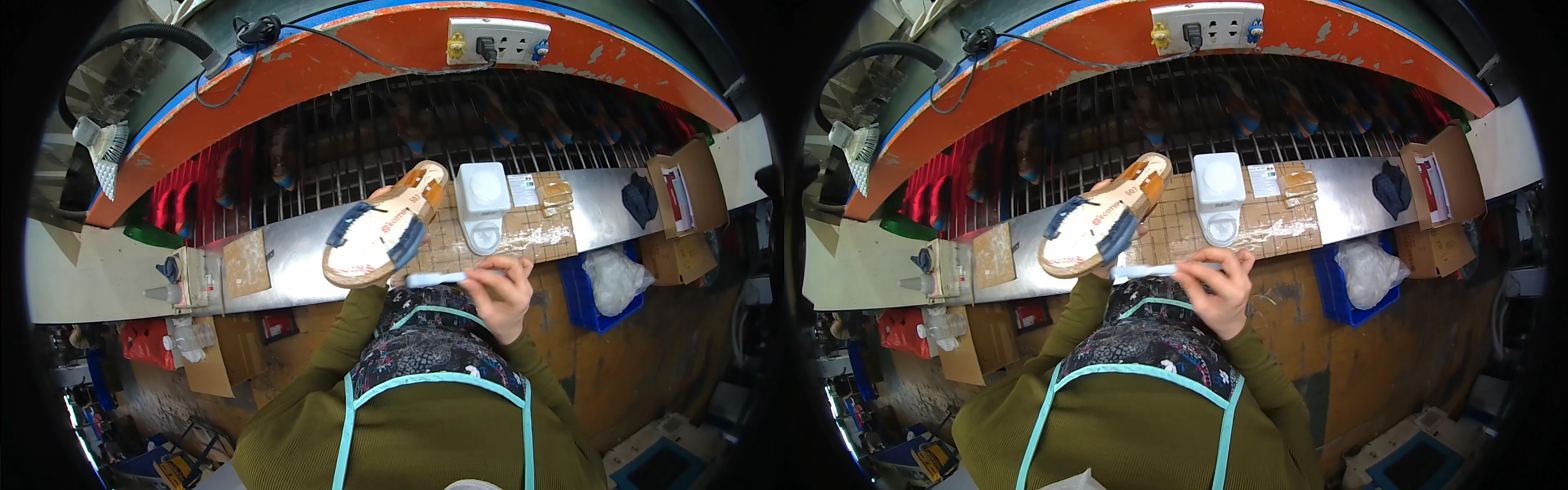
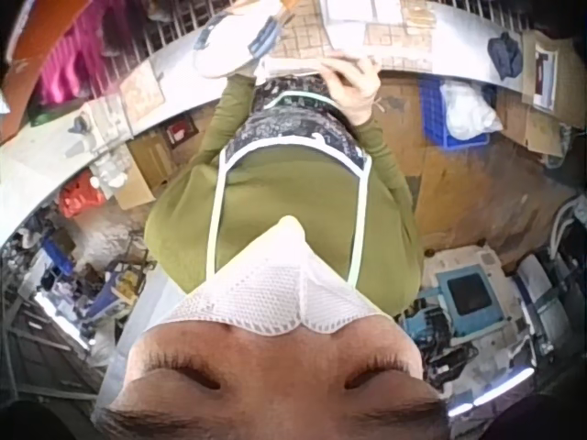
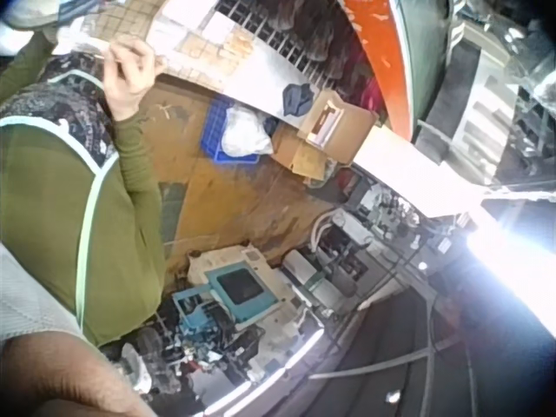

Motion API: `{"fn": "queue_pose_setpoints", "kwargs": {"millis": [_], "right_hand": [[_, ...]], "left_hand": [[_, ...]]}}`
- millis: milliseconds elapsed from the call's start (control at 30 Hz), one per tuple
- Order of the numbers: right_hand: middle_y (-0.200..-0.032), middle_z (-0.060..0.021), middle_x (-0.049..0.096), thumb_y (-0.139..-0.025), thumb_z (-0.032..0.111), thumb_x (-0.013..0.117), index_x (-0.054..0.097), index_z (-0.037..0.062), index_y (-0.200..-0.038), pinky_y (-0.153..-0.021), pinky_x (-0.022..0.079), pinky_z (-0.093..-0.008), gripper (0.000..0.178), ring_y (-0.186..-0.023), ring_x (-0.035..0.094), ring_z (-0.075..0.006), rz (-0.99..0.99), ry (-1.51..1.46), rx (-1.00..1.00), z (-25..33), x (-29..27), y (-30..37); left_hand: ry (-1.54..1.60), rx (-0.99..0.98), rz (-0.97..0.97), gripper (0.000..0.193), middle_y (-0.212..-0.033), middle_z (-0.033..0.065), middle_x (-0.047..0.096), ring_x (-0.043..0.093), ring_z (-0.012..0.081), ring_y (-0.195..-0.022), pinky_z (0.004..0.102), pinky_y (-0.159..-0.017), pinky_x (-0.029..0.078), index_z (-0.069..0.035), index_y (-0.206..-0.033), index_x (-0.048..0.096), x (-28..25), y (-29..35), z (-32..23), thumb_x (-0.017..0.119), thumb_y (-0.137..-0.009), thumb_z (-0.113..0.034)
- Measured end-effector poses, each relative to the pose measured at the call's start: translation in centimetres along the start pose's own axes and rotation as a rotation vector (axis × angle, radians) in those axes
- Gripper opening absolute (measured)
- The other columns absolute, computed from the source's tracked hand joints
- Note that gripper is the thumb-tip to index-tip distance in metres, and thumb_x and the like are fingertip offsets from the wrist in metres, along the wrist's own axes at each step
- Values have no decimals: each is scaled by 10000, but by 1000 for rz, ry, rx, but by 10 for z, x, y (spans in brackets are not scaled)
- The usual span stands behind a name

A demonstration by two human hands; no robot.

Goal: The person holds a shoe with a cork sole and uses a small brush to apply a white adhesive from a container onto the sole. The person repeatedly dips the brush into the container and spreads the glue across the sole surface.

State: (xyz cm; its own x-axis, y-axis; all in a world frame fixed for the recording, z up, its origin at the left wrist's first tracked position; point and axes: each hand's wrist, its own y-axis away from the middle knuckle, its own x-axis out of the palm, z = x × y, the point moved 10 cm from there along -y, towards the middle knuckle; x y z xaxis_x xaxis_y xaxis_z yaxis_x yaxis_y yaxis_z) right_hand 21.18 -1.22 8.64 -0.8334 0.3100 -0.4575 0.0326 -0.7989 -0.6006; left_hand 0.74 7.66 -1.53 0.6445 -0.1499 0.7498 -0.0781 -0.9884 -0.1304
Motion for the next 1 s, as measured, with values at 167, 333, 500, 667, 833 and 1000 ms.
{"fn": "queue_pose_setpoints", "kwargs": {"millis": [167, 333, 500, 667, 833, 1000], "right_hand": [[-830, -31, 701, -858, 261, 713, 732, 105, -838, -763, 323, -343, 158, -694, 602, -193, 71, 109, 649, -155, 2, 67], [-792, -40, 680, -848, 254, 707, 728, 137, -822, -757, 295, -395, 122, -704, 606, -239, 76, 628, 412, -198, 3, 82], [-804, -35, 647, -839, 216, 695, 706, 152, -800, -773, 313, -447, 76, -755, 602, -242, 106, 801, 205, -197, 18, 72], [-783, -37, 650, -842, 236, 695, 713, 144, -804, -792, 317, -463, 101, -713, 602, -252, 175, 791, 191, -202, 23, 72], [-670, -62, 660, -891, 318, 663, 718, 103, -809, -728, 362, -416, 236, -593, 598, -220, 200, 564, 593, -245, 9, 96], [-683, -91, 674, -902, 328, 666, 722, 92, -846, -540, 392, -327, 249, -603, 618, -148, 244, -231, 1108, -302, 29, 155]], "left_hand": [[-343, 18, -274, 810, -1350, 85, 513, 540, 243, -1169, 431, -1045, 430, -109, -1427, 396, -79, 31, 5, 824, -755, -261], [1, 106, -309, 1015, -1488, 89, 398, 394, 276, -1358, 492, -1140, 336, -138, -1491, 304, -65, 43, -25, 642, -730, -717], [332, -124, 179, 957, -1172, 124, 544, 542, 193, -794, 449, -890, 492, -152, -1529, 244, 21, 29, -41, 536, -830, -737], [398, -65, 176, 770, -1018, 80, 543, 567, 162, -690, 415, -980, 379, -62, -1500, 272, 3, 33, -45, 603, -925, -453], [283, -83, -143, 763, -1173, 122, 568, 633, 197, -888, 431, -1008, 358, -55, -1485, 293, -25, 44, -47, 593, -926, -478], [223, -155, -15, 1047, -1193, 298, 550, 669, 348, -918, 417, -617, 611, -21, -1423, 382, -14, 30, -52, 359, -798, -860]]}}
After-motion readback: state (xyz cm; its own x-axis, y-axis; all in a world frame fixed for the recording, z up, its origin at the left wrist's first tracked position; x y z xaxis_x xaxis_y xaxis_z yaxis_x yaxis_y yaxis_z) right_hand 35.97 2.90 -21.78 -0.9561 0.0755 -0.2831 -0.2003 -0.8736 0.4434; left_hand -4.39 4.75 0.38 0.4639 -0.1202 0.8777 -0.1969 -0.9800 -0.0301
